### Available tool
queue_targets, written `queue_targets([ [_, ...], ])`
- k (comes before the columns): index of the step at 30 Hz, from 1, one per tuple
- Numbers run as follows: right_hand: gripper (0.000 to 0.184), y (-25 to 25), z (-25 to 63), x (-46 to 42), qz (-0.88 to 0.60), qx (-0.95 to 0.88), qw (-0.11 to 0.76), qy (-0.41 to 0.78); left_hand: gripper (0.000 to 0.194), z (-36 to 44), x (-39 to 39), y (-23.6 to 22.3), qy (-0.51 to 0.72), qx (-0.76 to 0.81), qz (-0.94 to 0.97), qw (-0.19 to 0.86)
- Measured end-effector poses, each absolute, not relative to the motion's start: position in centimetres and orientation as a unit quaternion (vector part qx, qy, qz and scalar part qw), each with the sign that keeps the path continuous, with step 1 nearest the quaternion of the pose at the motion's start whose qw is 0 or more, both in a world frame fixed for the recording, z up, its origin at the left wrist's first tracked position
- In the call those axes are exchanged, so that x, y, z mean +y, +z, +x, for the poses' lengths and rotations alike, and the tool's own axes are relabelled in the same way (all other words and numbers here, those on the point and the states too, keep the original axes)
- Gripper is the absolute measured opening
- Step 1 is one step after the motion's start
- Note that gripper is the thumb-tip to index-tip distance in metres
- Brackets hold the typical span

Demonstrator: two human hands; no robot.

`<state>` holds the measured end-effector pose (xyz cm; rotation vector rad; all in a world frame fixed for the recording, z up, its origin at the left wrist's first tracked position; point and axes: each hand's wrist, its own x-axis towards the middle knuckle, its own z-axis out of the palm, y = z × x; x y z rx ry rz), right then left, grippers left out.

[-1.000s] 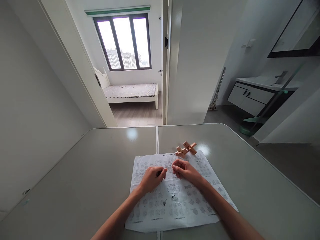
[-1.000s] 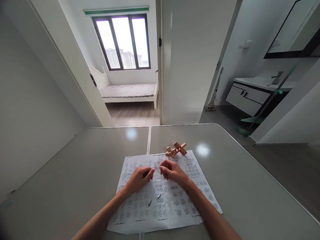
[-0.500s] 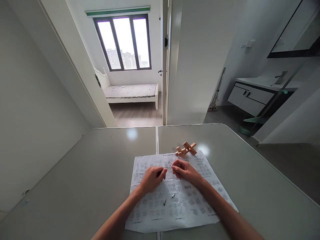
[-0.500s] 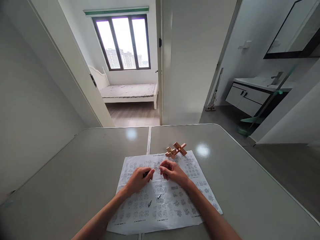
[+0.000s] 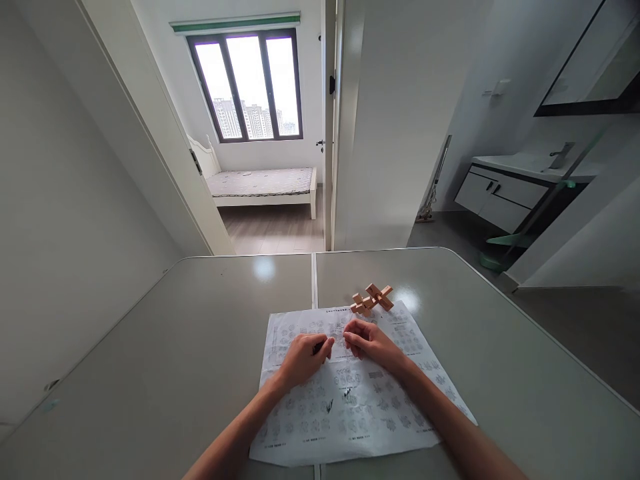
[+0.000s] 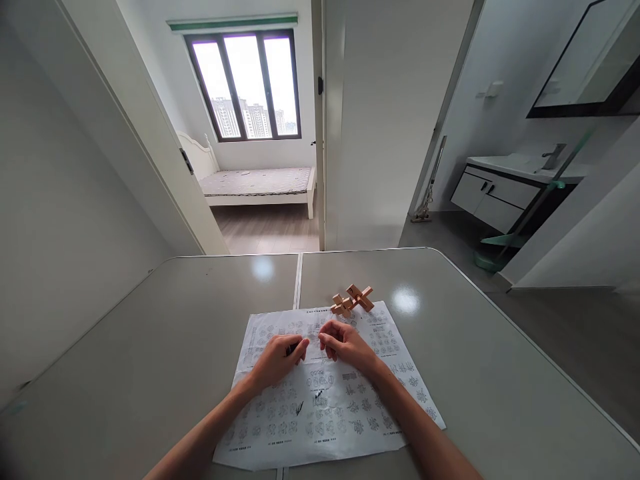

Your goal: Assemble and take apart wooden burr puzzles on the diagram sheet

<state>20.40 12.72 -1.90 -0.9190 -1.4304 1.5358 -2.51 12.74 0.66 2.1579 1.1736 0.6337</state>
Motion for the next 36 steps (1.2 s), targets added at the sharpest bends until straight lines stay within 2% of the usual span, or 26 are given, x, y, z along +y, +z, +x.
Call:
queue_targets([
  [16,0.045,-1.7,20.3,12.6,-0.355,-0.540,0.434,0.628,0.052,-2.5,12.7,0.7,0.239,0.440,0.812,0.299],
  [20,0.051,-1.8,20.3,12.7,-0.344,-0.510,0.453,0.645,0.053,-2.5,12.7,0.7,0.239,0.440,0.813,0.299],
  [28,0.067,-2.1,20.9,13.6,-0.331,-0.383,0.525,0.684,0.051,-2.5,12.7,0.6,0.239,0.439,0.812,0.301],
  [36,0.057,-2.8,23.1,15.1,-0.316,-0.284,0.618,0.662,0.057,-2.6,12.7,0.7,0.239,0.434,0.815,0.300],
])
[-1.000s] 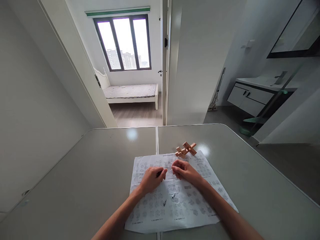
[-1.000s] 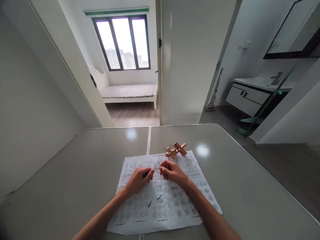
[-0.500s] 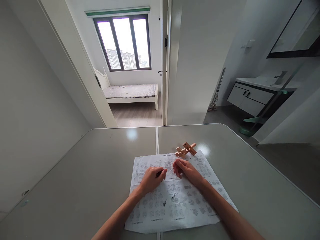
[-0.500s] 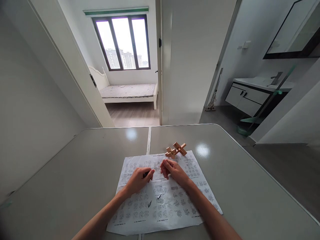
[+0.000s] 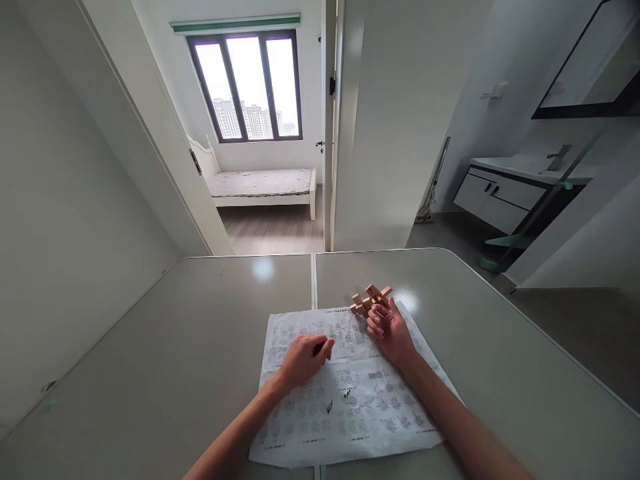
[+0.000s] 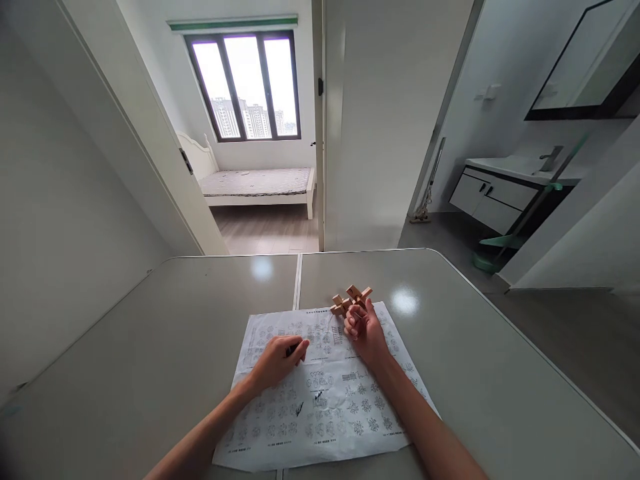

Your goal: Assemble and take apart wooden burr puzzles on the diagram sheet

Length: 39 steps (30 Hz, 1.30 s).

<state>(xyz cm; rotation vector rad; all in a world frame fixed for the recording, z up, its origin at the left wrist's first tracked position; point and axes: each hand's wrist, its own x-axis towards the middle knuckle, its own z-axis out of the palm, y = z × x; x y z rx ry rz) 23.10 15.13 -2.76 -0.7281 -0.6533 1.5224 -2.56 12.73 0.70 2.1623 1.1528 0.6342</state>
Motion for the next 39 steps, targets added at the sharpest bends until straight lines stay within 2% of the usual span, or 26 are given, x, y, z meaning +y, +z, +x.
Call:
queue_targets([
  [6,0.037,-3.1,23.7,15.3,-0.299,-0.257,0.644,0.656,0.057,-2.5,12.6,0.7,0.240,0.438,0.815,0.295],
  [11,0.029,-3.4,23.9,15.5,-0.291,-0.250,0.652,0.654,0.055,-2.6,12.8,0.5,0.239,0.437,0.815,0.297],
  [19,0.030,-3.6,23.3,15.5,-0.307,-0.267,0.646,0.646,0.053,-2.5,12.7,0.8,0.241,0.439,0.813,0.297],
  [27,0.038,-3.0,22.1,14.4,-0.367,-0.323,0.654,0.577,0.054,-2.7,12.7,0.6,0.244,0.435,0.810,0.309],
  [33,0.040,-1.8,20.2,12.6,-0.402,-0.448,0.591,0.538,0.050,-2.8,12.8,0.2,0.262,0.439,0.796,0.325],
  [39,0.046,-1.8,19.4,11.8,-0.405,-0.579,0.493,0.508,0.027,-2.7,13.1,-0.3,0.322,0.462,0.757,0.330],
])
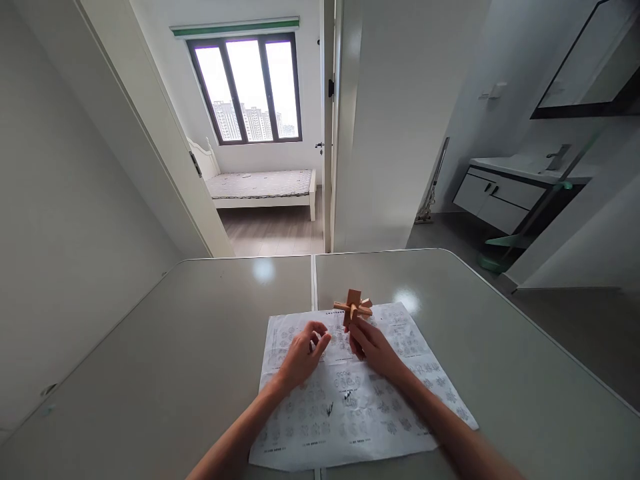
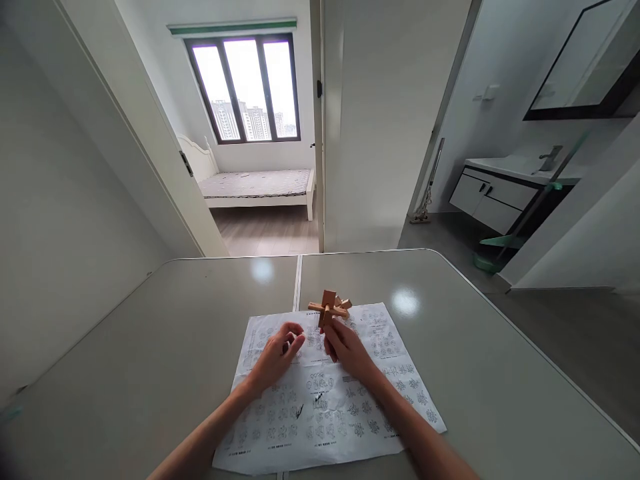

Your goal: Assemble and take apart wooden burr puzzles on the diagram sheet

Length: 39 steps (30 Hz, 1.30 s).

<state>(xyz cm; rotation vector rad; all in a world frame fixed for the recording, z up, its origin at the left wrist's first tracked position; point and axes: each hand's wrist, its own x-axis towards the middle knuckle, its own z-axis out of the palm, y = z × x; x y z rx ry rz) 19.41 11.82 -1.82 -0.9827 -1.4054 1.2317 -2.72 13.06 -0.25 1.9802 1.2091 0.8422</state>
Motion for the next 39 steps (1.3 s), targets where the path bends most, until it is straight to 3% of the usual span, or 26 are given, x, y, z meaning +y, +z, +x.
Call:
queue_targets([
  [7,0.045,-2.4,19.1,11.7,-0.399,-0.673,0.439,0.442,0.047,-2.9,13.1,-1.0,0.355,0.452,0.744,0.342],
  [17,0.046,-2.0,19.0,11.3,-0.393,-0.711,0.412,0.413,0.039,-3.0,13.2,-0.3,0.343,0.413,0.762,0.362],
  [26,0.047,-0.8,19.0,11.1,-0.386,-0.664,0.414,0.489,0.033,-3.0,13.0,0.1,0.313,0.397,0.767,0.396],
  [30,0.048,-0.6,19.2,11.2,-0.371,-0.627,0.417,0.543,0.020,-3.0,12.9,0.1,0.307,0.396,0.764,0.406],
  [39,0.047,-0.2,19.6,11.6,-0.326,-0.585,0.414,0.616,0.022,-2.8,12.9,0.3,0.312,0.396,0.755,0.420],
])
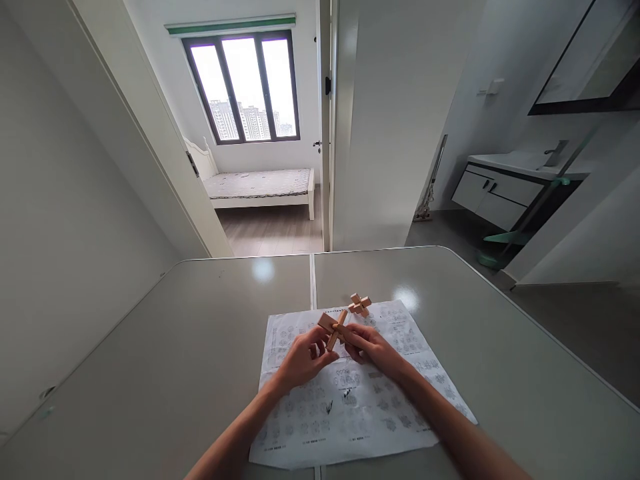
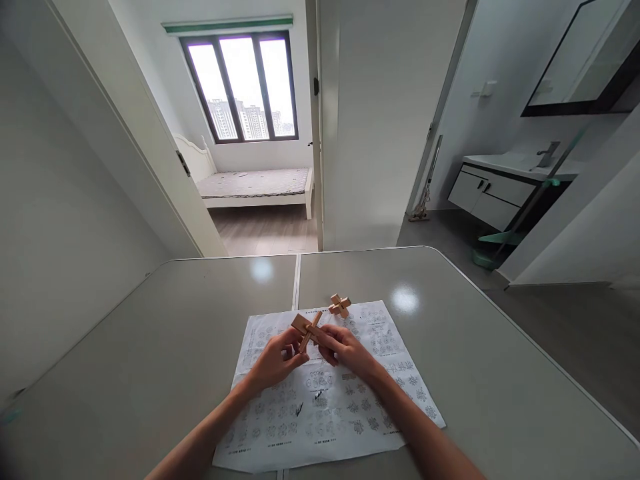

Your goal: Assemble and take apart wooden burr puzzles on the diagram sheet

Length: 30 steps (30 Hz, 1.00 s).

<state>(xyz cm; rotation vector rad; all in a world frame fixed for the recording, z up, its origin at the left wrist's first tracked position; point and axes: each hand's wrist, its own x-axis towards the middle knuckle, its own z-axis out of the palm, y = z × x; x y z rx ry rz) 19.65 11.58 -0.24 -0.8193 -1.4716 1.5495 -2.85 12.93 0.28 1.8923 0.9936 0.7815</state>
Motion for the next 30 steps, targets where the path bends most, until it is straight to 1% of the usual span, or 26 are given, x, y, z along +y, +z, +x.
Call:
queue_targets([
  [2,0.045,-0.2,19.8,11.6,-0.319,-0.579,0.412,0.628,0.022,-2.9,13.0,0.0,0.325,0.407,0.748,0.412],
  [4,0.044,-0.2,20.0,11.7,-0.309,-0.575,0.403,0.641,0.031,-2.9,13.1,-0.3,0.344,0.425,0.737,0.397],
  [5,0.043,-0.3,20.1,11.7,-0.302,-0.575,0.395,0.650,0.040,-3.0,13.1,-0.3,0.353,0.433,0.733,0.389],
  [7,0.043,-0.4,20.3,11.8,-0.284,-0.576,0.376,0.668,0.064,-3.1,13.1,-0.2,0.362,0.439,0.728,0.381],
  [9,0.044,-0.5,20.5,11.8,-0.266,-0.578,0.355,0.685,0.090,-3.3,13.1,0.0,0.360,0.417,0.741,0.384],
  [10,0.045,-0.5,20.6,11.8,-0.257,-0.579,0.345,0.693,0.099,-3.3,13.0,0.2,0.354,0.396,0.752,0.390],
  [12,0.046,-0.5,20.6,11.8,-0.242,-0.581,0.327,0.705,0.108,-3.5,13.0,0.5,0.339,0.347,0.769,0.416],
  [15,0.048,-0.6,20.4,11.8,-0.230,-0.583,0.313,0.714,0.108,-3.7,13.1,0.7,0.318,0.308,0.767,0.464],
  [18,0.049,-0.5,20.1,11.7,-0.232,-0.583,0.321,0.709,0.106,-3.9,13.2,0.7,0.314,0.304,0.752,0.494],
  [27,0.047,-0.2,19.6,11.5,-0.268,-0.581,0.380,0.667,0.105,-3.7,13.2,0.7,0.335,0.321,0.736,0.492],
  [29,0.046,-0.4,19.7,11.5,-0.276,-0.576,0.392,0.662,0.099,-3.7,13.2,0.8,0.344,0.319,0.741,0.480],
  [30,0.046,-0.5,19.8,11.6,-0.279,-0.572,0.397,0.661,0.090,-3.7,13.2,0.9,0.351,0.321,0.744,0.470],
])
